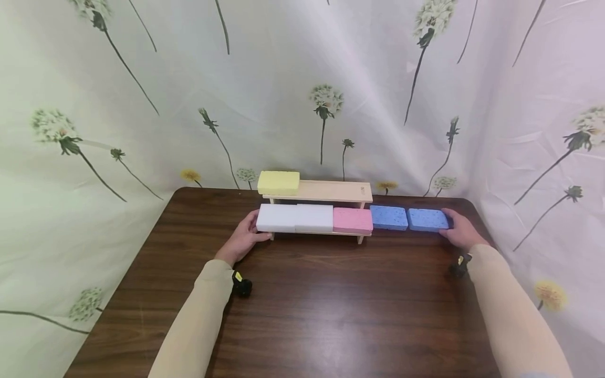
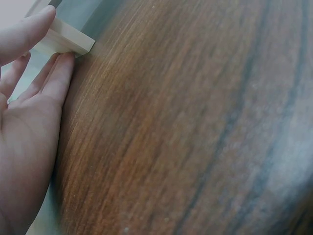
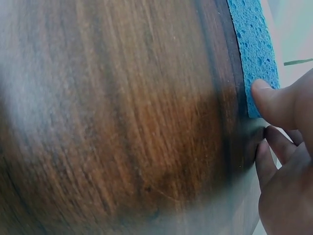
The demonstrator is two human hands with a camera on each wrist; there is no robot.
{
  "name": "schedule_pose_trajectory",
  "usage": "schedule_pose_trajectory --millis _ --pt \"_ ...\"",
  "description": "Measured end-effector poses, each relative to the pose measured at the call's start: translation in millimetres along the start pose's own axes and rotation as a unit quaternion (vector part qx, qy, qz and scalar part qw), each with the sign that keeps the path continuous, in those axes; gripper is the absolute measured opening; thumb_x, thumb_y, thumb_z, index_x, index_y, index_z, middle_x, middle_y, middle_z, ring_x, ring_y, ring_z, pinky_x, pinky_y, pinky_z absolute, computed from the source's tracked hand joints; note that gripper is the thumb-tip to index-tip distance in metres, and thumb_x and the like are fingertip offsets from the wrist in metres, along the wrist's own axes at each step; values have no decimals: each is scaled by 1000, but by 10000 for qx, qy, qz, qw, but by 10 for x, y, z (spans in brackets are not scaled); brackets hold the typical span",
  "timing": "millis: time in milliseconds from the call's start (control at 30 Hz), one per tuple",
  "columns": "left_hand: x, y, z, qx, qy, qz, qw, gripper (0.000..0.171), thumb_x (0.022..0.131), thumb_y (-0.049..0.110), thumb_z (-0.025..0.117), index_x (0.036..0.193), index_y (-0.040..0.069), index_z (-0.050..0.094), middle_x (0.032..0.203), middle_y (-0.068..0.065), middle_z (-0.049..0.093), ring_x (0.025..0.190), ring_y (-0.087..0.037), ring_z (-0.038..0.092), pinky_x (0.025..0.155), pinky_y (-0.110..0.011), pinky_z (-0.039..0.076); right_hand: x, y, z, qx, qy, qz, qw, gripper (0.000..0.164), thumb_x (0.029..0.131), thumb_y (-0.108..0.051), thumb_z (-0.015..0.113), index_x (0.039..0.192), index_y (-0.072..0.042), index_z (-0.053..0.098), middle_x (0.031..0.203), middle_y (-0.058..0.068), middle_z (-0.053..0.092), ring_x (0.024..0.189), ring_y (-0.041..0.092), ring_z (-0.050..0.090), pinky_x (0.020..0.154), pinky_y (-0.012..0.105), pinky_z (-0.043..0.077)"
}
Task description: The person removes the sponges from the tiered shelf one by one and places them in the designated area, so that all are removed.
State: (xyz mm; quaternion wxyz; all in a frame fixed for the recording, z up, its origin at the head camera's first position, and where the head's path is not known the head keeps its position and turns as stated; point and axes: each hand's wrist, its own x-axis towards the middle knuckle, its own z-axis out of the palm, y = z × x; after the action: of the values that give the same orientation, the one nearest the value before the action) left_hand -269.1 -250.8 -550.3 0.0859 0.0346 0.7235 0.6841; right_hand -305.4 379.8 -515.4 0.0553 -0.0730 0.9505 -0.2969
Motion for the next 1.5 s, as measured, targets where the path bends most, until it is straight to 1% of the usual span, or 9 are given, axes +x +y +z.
schedule_pose_trajectory --millis 167,267,433,533,633,900,1067,1300,1500 --pt "-7 -1 9 15 -49 53 10000 91 88 -12 74 163 2 26 158 -23 42 138 -31 49 102 -22 51 -4 -13 -6 79 -95 119 9999 79 92 -1 66 155 19 23 155 46 28 146 62 26 120 70 22" --pt "-4 -8 14 2 -56 50 10000 91 88 -13 74 163 2 25 158 -23 42 138 -31 49 101 -22 51 -20 -28 -25 233 -102 208 9995 87 93 -9 71 157 18 18 157 45 26 147 61 24 120 70 21" --pt "1 -8 6 -24 -44 36 10000 92 87 -13 74 163 2 25 159 -22 42 141 -33 47 102 -21 51 -28 -157 -70 552 398 289 9973 86 101 -26 67 160 13 19 161 41 27 148 59 26 118 71 25" --pt "-2 -5 -9 -40 -20 53 10000 92 87 -13 74 163 2 25 159 -22 42 143 -34 46 101 -20 51 -16 -307 -84 687 773 159 9945 79 106 -34 61 161 9 24 162 37 29 148 57 28 118 70 27" --pt "-6 1 -18 -4 12 31 10000 91 88 -13 74 163 3 25 159 -22 42 142 -34 46 101 -20 51 13 -471 -64 840 895 -4 9924 78 107 -41 59 161 5 29 164 33 31 149 54 31 118 69 29" --pt "7 -8 -21 -49 -14 49 10000 90 88 -14 73 163 1 25 158 -24 42 138 -29 49 100 -20 51 143 -901 51 816 766 -616 9918 64 108 -27 58 160 4 34 164 30 34 152 50 27 122 66 24" --pt "20 -6 -2 -22 -63 98 9999 90 88 -13 74 163 2 26 157 -23 43 138 -30 49 101 -22 52 158 -1112 118 765 732 -934 9900 60 108 -21 58 159 3 37 164 29 35 152 48 29 121 66 26" --pt "4 17 -1 37 -40 39 10000 90 89 -12 74 163 4 26 159 -20 43 144 -34 46 103 -23 50 167 -1500 194 574 932 -1151 9873 58 109 -28 56 158 -2 41 162 24 41 150 45 35 120 65 30" --pt "-22 4 -2 -36 -34 71 10000 89 89 -12 74 163 3 27 158 -21 44 141 -34 48 102 -23 52 194 -1838 271 563 758 -1459 9848 60 108 -34 58 158 -4 42 161 19 44 149 40 39 119 62 34"
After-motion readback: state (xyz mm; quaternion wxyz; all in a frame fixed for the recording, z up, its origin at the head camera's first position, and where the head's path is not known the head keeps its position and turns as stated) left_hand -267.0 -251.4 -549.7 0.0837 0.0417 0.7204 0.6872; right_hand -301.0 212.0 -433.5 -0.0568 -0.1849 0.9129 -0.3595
